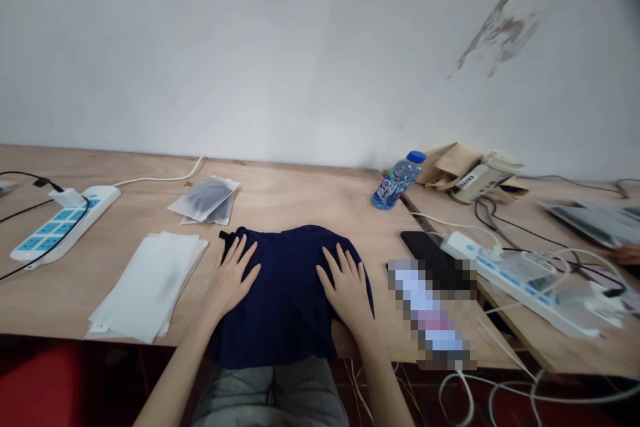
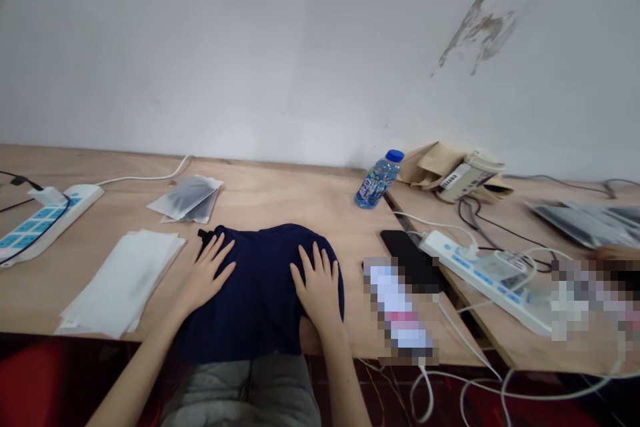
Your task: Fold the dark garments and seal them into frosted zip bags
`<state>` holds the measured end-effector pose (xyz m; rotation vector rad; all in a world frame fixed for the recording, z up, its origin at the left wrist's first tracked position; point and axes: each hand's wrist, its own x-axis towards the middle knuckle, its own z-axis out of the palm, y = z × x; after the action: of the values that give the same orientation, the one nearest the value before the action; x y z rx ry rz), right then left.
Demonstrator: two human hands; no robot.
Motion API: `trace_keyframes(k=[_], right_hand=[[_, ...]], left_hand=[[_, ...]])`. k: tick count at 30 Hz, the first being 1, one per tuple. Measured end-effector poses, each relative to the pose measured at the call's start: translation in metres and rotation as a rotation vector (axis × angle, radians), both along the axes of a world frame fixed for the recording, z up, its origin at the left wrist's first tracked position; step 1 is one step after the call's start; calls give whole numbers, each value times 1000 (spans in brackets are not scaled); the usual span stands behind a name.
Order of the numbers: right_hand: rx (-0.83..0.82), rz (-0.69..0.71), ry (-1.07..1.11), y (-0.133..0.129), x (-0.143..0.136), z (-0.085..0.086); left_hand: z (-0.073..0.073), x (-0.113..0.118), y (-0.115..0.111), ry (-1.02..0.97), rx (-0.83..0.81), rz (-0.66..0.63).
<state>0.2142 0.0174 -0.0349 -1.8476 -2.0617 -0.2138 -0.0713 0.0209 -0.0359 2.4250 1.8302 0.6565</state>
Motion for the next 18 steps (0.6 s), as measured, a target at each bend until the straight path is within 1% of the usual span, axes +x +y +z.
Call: trace_keyframes(k=[2,5,8,10,11,13,16,17,18], right_hand=[[16,-22,1,0,-1,-1],[26,-27,-1,-2,-2,0],[30,-18,-6,-2,-1,0],[33,-13,-8,-2,-1,0],[35,-11,-9,-2,0,0],[37,-7,-9,-2,0,0],[33,-6,-2,-2,0,1],[29,-6,4,-2,0,1],[27,-6,10,-2,0,1]], left_hand=[[-4,-1,1,11,6,21],[-2,2,-1,14,30,38],[6,6,-2,-47,82,25],[15,5,-2,-157,142,71],[19,3,0,-239,164,124],[28,-8,6,-429,161,293],[37,-36,22,-711,70,592],[39,-46,28,-793,46,664],[40,-55,35,-848,28,702]])
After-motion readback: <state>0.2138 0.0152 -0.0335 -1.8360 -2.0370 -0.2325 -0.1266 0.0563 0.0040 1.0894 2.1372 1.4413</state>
